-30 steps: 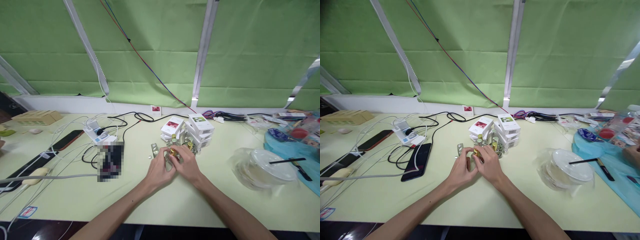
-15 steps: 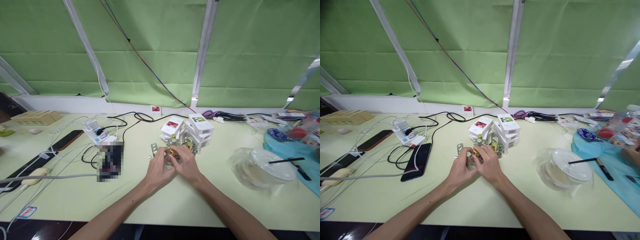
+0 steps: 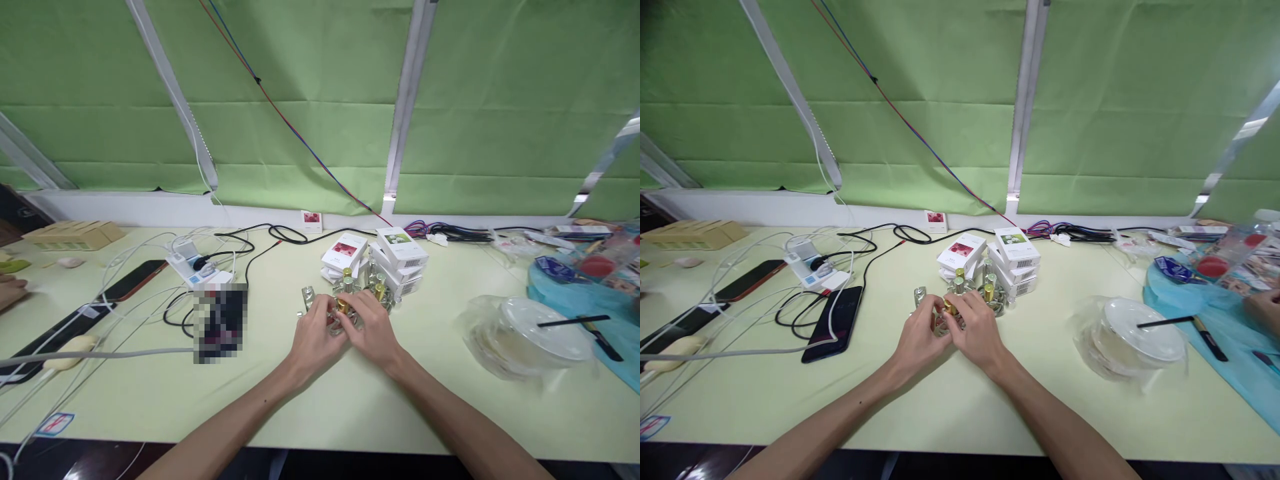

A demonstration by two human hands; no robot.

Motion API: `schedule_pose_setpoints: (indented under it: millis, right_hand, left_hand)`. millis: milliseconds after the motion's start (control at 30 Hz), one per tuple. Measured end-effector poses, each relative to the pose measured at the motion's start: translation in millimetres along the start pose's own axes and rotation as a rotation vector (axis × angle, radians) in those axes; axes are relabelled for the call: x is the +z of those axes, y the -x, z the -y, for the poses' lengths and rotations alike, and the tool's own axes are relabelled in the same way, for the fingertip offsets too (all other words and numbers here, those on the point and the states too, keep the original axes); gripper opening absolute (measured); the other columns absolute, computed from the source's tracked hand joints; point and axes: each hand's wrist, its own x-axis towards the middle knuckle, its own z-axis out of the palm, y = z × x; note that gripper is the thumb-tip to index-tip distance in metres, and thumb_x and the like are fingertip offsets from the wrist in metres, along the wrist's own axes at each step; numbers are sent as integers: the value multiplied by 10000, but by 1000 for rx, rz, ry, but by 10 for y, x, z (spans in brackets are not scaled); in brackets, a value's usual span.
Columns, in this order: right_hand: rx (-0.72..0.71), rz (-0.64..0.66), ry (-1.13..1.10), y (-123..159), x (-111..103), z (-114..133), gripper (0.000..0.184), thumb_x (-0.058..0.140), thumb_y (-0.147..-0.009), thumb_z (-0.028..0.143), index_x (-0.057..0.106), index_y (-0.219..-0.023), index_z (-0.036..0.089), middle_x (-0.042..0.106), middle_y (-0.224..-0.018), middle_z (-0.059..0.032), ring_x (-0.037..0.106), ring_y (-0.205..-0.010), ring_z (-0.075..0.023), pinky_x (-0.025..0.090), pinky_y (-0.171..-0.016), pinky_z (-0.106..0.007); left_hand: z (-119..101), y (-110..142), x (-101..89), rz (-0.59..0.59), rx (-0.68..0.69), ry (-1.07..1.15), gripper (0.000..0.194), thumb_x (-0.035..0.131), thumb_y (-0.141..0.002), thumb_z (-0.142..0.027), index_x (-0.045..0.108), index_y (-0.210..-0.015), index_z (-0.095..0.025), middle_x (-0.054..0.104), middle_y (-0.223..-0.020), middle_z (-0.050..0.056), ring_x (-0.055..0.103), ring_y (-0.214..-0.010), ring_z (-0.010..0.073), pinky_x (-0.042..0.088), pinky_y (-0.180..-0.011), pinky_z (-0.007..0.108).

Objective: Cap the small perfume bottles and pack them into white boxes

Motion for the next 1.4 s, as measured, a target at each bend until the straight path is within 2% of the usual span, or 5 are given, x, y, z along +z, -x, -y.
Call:
schedule_pose_setpoints:
  millis: [400, 667, 833, 1033, 1400]
  right_hand:
    - [-25, -26, 34, -5, -9, 26, 251, 588, -954, 176, 647, -1195, 214, 719, -928, -67, 619, -856, -236, 561, -789, -390]
    - [-22, -30, 28, 20, 18, 3, 281, 599, -950, 171, 651, -1218, 233, 726, -963, -63, 663, -876, -224, 570, -785, -359]
    - [-1, -20, 40, 31, 13, 0, 279, 600, -954, 177, 652, -1225, 224, 733, -973, -69, 673, -896, -232, 572, -795, -369]
    - [8, -30, 50, 15, -9, 10, 258, 569, -968, 185, 657, -1208, 223, 734, -976, -76, 686, -883, -229, 577, -780, -366]
    - [16, -27, 52, 34, -5, -27, 256, 558, -974, 198, 649, -1213, 218, 728, -963, -78, 687, -870, -227, 573, -773, -360]
  left_hand:
    - [-10, 2, -7, 48, -47, 8, 191, 554, -815, -248, 405, -933, -240, 565, -813, -22, 509, -601, 136, 369, -561, 249]
    - [-6, 1, -1, 77, -46, -12, 178, 540, -829, -271, 422, -960, -245, 537, -684, -52, 495, -544, 149, 345, -554, 251]
    - [-28, 6, -22, 74, -7, 4, 255, 539, -849, -304, 444, -1075, -233, 498, -619, -74, 488, -508, 148, 355, -546, 258]
    - [-59, 17, -39, 148, 32, 32, 434, 582, -835, -342, 404, -1211, -221, 472, -590, -100, 459, -465, 134, 333, -516, 252]
    - [33, 34, -82, 207, 71, 89, 558, 520, -760, -171, 392, -1300, -238, 524, -713, -63, 507, -534, 135, 350, -559, 258]
